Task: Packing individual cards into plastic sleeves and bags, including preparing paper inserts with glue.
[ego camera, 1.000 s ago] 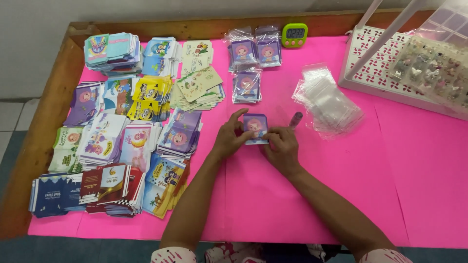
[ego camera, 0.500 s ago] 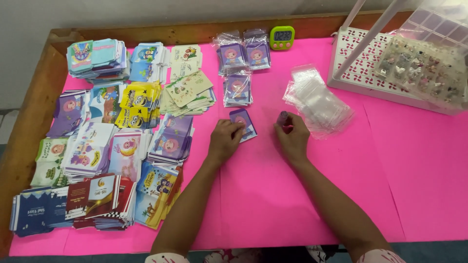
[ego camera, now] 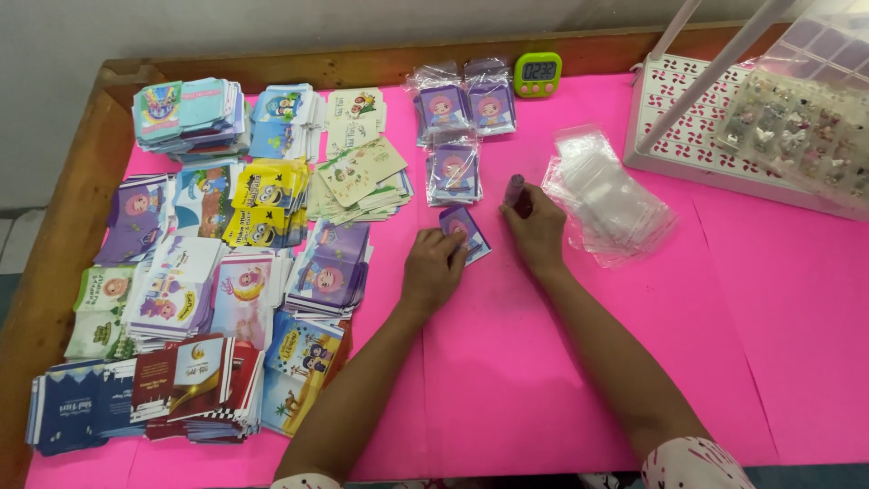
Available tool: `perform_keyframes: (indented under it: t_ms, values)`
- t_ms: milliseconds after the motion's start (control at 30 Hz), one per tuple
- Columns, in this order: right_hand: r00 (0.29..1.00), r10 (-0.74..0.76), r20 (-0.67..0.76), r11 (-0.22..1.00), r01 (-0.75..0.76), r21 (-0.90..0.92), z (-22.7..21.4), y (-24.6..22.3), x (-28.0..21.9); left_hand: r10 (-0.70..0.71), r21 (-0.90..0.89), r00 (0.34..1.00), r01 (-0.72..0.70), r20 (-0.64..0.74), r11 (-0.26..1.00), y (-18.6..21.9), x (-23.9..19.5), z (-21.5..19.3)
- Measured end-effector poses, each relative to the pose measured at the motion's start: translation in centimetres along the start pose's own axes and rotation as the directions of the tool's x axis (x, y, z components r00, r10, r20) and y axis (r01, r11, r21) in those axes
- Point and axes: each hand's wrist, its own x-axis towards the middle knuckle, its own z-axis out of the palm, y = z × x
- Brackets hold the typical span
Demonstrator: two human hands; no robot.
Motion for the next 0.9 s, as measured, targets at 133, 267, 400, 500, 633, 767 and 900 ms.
perform_keyframes:
  t_ms: [133, 267, 400, 500, 633, 767, 900]
  values:
    - [0.999, -0.014, -0.044, 1.0, 0.014, -0.003, 0.1, 0.0, -0.2, 0.024, 0.027, 1.0, -0.023, -0.009, 0.999, -0.1, 0.0, 0.1]
    - [0.998, -0.018, -0.068, 1.0, 0.017, -0.007, 0.2, 0.2, -0.6, 0.022, 0.037, 1.0, -0.022, -0.006, 0.999, 0.0, -0.1, 0.0]
    - [0.971, -0.198, -0.133, 0.968, 0.172, -0.184, -1.1, 3.0, -1.5, 0.028, 0.017, 1.0, -0.028, -0.007, 0.999, -0.1, -0.1, 0.0]
    - [0.913, -0.388, -0.127, 0.788, 0.257, -0.56, -3.6, 4.0, -2.1, 0.012, 0.01, 1.0, -0.012, -0.002, 1.0, 0.2, -0.2, -0.1]
    - [0.928, -0.33, -0.174, 0.621, 0.074, -0.781, -5.1, 5.6, -2.5, 0.058, 0.042, 0.998, -0.057, -0.019, 0.997, 0.2, -0.2, -0.2]
    - [0.931, -0.326, -0.164, 0.556, 0.048, -0.83, -4.3, 9.2, -2.3, 0.079, 0.056, 0.996, -0.077, -0.035, 0.995, -0.2, -0.3, 0.1]
    - [0.938, -0.322, -0.133, 0.536, 0.064, -0.842, -4.2, 10.4, -2.3, 0.074, 0.052, 0.997, -0.072, -0.038, 0.996, 0.0, -0.2, -0.1]
